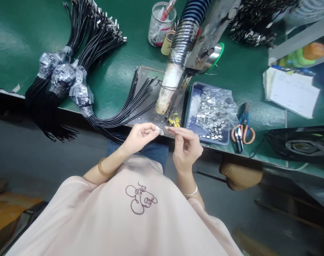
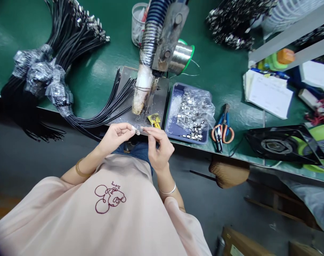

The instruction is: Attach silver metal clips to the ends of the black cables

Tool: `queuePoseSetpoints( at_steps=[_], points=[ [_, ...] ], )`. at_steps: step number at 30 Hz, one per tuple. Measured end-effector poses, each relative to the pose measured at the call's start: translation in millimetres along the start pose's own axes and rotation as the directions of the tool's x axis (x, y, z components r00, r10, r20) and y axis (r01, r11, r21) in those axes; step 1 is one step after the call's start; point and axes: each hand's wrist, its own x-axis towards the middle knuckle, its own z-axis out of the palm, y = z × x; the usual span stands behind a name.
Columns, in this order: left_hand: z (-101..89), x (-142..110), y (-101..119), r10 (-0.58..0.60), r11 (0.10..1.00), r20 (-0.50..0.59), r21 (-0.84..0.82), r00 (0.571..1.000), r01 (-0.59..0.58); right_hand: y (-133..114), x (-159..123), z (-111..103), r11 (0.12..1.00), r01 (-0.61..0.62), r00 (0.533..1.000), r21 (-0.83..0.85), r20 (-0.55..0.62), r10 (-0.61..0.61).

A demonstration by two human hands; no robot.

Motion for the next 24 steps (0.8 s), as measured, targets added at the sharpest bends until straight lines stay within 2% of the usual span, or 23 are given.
queuePoseSetpoints(
  at_steps=[2, 4, 7, 10, 12, 19, 21, 24],
  points=[
    [1.0, 2.7, 0.8, 0.003, 1.000, 0.003, 0.011, 1.000, -0.003, -1.4, -1.0, 0.0, 0.993, 0.113, 0.992, -0.025, 0.051, -0.111],
    [1.3, 5.0, 0.5, -0.002, 0.999, 0.005, 0.033, 1.000, 0.002, -2.7, -0.1, 0.4, 0.988, 0.144, 0.987, -0.054, 0.077, -0.140],
    [0.9, 7.4, -1.0, -0.002, 0.999, 0.003, 0.049, 1.000, 0.002, -3.4, 3.3, 0.9, 1.000, -0.006, 0.999, -0.031, 0.043, 0.007],
    [1.0, 8.7, -1.0, 0.007, 0.999, 0.011, 0.051, 1.000, -0.007, -3.3, 5.9, 1.1, 0.988, -0.157, 0.988, 0.006, -0.003, 0.157],
    [1.7, 9.3, 0.3, 0.004, 0.998, 0.017, 0.068, 1.000, -0.006, -3.8, 6.6, 1.2, 0.986, -0.167, 0.986, -0.004, -0.014, 0.167],
    [3.9, 10.3, 4.2, 0.003, 0.994, 0.015, 0.112, 1.000, -0.005, -4.1, 5.0, -0.3, 0.998, -0.023, 0.999, -0.058, 0.037, 0.025],
    [4.0, 10.5, 3.3, 0.002, 0.994, 0.013, 0.107, 1.000, -0.003, -1.5, 3.6, -0.6, 0.999, -0.040, 0.999, -0.027, 0.028, 0.040],
    [3.4, 10.8, 0.9, 0.011, 0.995, 0.023, 0.096, 1.000, -0.013, 3.2, 2.3, -0.1, 0.991, -0.124, 0.991, 0.051, -0.033, 0.126]
  ],
)
